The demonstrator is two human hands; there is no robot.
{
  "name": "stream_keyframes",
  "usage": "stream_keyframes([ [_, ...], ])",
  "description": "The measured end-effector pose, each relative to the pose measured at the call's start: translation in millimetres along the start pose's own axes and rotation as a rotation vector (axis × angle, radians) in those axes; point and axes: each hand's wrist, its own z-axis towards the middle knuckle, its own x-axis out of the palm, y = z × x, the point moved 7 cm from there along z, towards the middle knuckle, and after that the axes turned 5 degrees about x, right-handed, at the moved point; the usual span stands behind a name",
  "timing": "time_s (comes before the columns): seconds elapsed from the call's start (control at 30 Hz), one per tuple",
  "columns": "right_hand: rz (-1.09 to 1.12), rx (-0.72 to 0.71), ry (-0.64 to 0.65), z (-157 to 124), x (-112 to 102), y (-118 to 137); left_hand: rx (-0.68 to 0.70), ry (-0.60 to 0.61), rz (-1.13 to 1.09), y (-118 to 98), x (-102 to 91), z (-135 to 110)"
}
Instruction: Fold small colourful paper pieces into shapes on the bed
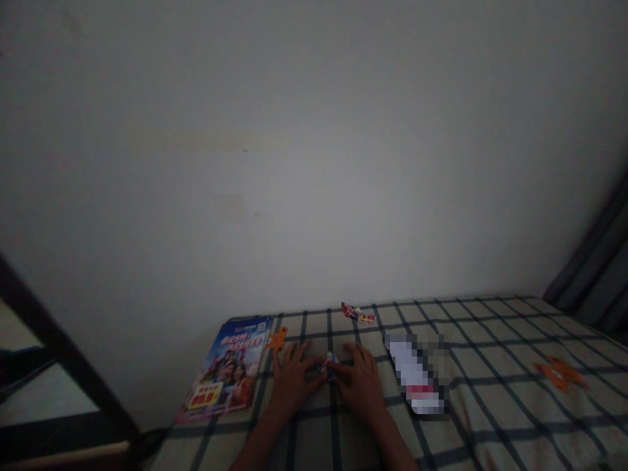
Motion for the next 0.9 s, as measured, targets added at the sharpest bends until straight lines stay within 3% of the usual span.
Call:
stream_keyframes([
  [0.23, 0.042, 0.002, 0.035, 2.6, 3.8, -5.3, 0.011, -0.002, -0.017, 0.0, -0.7, -0.6],
  [0.5, 0.109, 0.056, -0.085, 7.6, 4.2, -21.4, 0.015, -0.052, -0.024, 0.4, -1.0, -0.5],
  [0.9, -0.032, 0.013, -0.076, 4.4, 3.0, -9.0, 0.017, -0.035, 0.007, 2.9, 3.7, 2.6],
])
